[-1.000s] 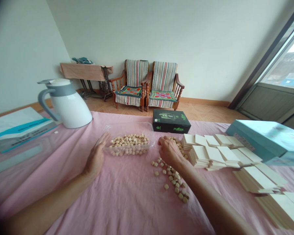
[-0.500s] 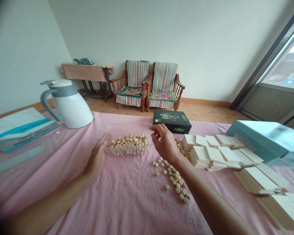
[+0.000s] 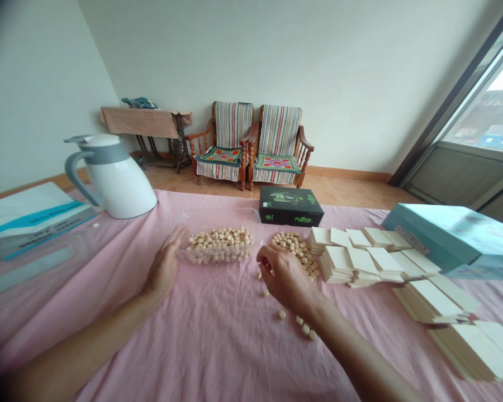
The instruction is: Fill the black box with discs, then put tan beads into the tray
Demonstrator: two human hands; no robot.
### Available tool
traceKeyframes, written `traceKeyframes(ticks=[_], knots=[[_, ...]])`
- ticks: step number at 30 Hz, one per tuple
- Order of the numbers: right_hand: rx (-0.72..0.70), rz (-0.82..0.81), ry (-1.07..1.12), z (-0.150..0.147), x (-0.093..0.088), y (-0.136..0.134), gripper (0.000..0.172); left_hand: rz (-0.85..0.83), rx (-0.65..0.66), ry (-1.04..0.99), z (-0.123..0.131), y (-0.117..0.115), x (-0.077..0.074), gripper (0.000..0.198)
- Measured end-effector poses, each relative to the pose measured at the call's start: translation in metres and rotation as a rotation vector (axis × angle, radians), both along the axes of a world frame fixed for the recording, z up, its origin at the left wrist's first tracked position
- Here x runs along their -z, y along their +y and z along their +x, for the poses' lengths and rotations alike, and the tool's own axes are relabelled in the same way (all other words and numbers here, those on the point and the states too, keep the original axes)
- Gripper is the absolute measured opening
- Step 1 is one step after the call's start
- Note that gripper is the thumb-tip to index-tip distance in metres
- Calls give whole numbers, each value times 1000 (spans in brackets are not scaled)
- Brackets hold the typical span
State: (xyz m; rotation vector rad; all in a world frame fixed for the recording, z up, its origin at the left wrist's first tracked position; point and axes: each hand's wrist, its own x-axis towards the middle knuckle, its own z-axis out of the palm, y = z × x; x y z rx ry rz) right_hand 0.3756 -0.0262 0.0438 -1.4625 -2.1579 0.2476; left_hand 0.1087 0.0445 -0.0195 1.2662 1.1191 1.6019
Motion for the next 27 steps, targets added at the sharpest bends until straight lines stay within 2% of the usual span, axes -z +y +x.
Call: traceKeyframes(ticks=[5,8,11,14,16,18,23,27], knots=[[-10,-73,-293,-11,19,-4,17,2,-1,-6,-2,2,3,49],[12,-74,-348,-13,22,-6,18,7,4,-3,-2,2,4,49],[-17,-102,-251,-12,11,-10,14,8,9,7,-2,0,3,49],[-110,-121,-70,-12,-11,-11,13,4,4,22,0,-1,1,50],[-164,-85,27,-15,-25,-7,14,4,-1,30,0,-1,0,50],[-160,-16,89,-19,-33,0,13,10,3,35,0,-1,0,50],[-27,126,200,-24,-34,15,14,15,18,32,0,-1,0,50],[-33,81,125,-20,-33,10,13,9,14,26,-1,-1,1,50]])
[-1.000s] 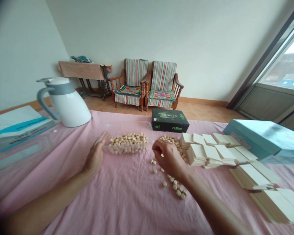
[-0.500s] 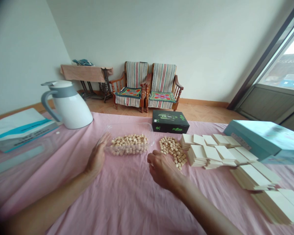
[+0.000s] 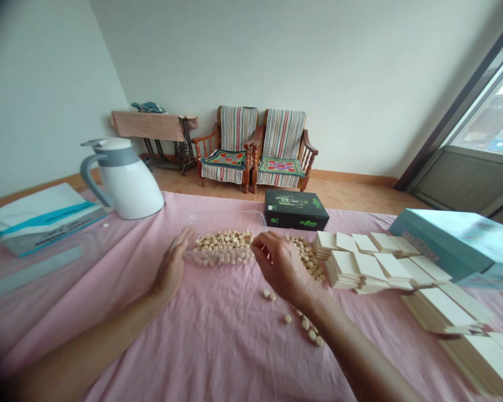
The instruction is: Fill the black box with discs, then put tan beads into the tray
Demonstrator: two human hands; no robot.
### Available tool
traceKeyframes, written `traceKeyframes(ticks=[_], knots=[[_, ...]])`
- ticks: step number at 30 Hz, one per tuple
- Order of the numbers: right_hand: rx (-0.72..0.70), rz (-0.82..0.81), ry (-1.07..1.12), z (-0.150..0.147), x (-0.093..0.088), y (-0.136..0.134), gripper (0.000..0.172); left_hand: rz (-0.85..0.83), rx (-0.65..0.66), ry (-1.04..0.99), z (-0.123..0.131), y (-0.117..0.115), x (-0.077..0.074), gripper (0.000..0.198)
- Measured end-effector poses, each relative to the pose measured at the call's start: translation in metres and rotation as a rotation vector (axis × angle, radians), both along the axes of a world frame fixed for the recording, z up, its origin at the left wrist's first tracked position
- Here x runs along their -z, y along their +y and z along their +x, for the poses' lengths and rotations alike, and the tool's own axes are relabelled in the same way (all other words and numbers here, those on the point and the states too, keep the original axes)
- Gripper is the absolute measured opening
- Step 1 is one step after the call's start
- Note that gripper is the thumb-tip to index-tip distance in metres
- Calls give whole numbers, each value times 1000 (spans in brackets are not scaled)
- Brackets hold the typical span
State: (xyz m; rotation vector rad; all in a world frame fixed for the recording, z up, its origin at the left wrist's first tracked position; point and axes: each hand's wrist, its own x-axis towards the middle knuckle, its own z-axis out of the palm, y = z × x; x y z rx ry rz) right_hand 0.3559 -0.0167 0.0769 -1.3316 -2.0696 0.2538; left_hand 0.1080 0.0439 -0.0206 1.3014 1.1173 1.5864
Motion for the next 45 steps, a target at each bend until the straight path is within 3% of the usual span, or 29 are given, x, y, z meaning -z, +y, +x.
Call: traceKeyframes(ticks=[6,10,13,16,20,24,28,35,41,45], knots=[[-89,-278,-492,4,20,-15,9,1,-7,-7,-1,1,2,50],[-120,-316,-634,3,38,-19,20,3,-4,-5,-1,0,1,51],[-140,-314,-598,3,34,-21,24,8,-7,11,-1,-1,0,50],[-158,-267,-432,1,15,-17,21,20,-9,45,-1,-1,0,49],[-70,-67,-178,-4,-5,0,17,19,-13,53,-2,-1,0,49],[14,42,-14,-5,-8,9,18,12,7,40,-2,-1,1,49],[-6,-69,-159,5,0,0,15,11,-4,44,-3,1,3,49],[58,-215,-574,17,32,-9,21,15,-20,47,-3,1,3,48],[120,-213,-640,14,50,-9,20,15,-10,27,0,0,1,49],[113,-219,-650,14,49,-11,19,17,-11,15,-1,0,2,50]])
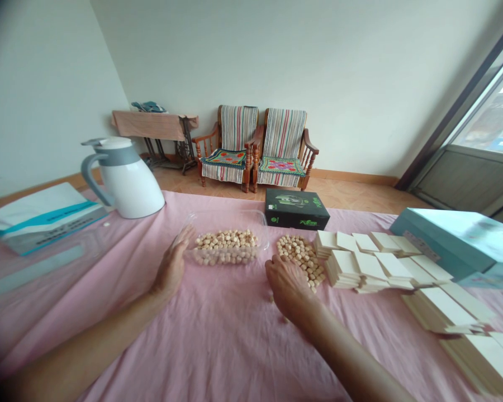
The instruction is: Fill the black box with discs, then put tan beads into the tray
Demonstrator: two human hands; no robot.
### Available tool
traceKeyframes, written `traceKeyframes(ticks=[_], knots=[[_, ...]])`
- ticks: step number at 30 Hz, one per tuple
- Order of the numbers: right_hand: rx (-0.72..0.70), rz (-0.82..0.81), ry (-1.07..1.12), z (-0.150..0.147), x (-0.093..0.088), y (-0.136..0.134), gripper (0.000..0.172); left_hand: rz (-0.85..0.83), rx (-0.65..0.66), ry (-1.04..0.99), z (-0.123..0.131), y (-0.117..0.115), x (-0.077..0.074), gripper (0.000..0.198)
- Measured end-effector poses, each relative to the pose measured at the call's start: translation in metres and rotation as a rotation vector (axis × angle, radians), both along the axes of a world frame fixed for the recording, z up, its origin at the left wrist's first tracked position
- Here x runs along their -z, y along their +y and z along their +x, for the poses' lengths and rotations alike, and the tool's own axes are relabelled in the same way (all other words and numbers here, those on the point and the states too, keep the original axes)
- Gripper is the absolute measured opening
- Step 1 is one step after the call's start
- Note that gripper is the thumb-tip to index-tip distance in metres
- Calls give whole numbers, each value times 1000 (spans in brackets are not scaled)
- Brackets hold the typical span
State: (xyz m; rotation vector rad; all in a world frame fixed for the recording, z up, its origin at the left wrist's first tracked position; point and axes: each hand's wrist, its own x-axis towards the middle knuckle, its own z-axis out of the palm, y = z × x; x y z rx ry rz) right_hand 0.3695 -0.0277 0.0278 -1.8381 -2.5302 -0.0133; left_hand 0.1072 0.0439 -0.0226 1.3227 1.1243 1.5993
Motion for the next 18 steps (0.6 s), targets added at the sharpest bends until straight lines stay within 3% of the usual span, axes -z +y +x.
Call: traceKeyframes(ticks=[6,10,14,18], knots=[[-153,-96,245,-2,-39,-5,24,8,-4,31,-1,1,1,49],[-208,33,425,-11,-62,7,21,-4,-3,32,0,-1,-2,48],[-162,224,611,-16,-63,19,24,-8,13,17,0,-2,-4,49],[-153,139,523,-9,-56,9,17,6,5,47,-1,0,-2,50]])
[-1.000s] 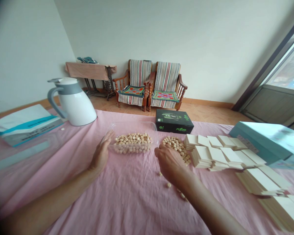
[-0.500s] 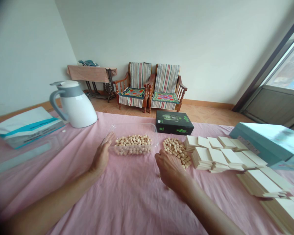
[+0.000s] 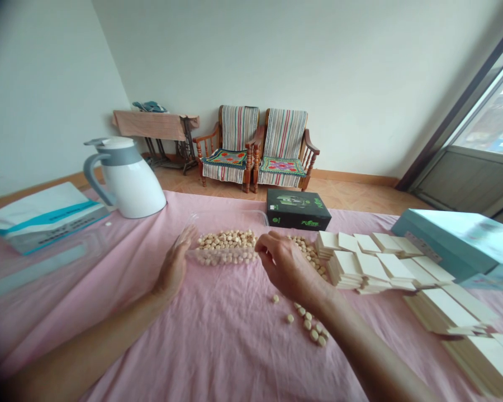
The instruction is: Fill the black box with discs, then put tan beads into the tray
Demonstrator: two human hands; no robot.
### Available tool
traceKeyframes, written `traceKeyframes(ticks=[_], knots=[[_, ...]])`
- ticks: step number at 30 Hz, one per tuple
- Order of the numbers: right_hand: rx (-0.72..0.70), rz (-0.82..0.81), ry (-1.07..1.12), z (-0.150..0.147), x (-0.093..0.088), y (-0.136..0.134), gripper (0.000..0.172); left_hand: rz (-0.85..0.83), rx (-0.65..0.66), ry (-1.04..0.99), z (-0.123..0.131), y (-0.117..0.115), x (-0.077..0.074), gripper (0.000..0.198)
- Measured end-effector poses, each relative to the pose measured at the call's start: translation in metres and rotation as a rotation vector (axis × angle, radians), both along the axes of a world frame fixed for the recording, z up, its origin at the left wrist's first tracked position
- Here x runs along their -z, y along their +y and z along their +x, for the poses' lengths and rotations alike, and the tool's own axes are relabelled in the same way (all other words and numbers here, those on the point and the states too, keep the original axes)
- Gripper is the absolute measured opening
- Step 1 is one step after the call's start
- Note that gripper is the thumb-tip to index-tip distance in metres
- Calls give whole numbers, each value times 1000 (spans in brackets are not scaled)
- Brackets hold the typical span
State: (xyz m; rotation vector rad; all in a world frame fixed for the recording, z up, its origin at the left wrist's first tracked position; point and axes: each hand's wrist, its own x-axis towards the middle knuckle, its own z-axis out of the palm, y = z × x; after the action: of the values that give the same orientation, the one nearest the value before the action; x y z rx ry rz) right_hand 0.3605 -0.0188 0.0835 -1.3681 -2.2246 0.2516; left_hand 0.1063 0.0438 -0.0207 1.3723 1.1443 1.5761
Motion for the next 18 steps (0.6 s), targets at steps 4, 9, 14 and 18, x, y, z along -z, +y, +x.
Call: traceKeyframes(ticks=[4,9,14,18], knots=[[-69,-231,-269,9,21,-20,13,8,-11,18,0,1,1,50],[-68,-281,-404,12,50,-32,24,11,-4,-12,1,0,1,49],[-106,-251,-327,12,46,-28,28,4,3,-22,2,0,-1,49],[-95,-100,-159,3,15,-12,21,4,5,-17,1,0,-1,49]])
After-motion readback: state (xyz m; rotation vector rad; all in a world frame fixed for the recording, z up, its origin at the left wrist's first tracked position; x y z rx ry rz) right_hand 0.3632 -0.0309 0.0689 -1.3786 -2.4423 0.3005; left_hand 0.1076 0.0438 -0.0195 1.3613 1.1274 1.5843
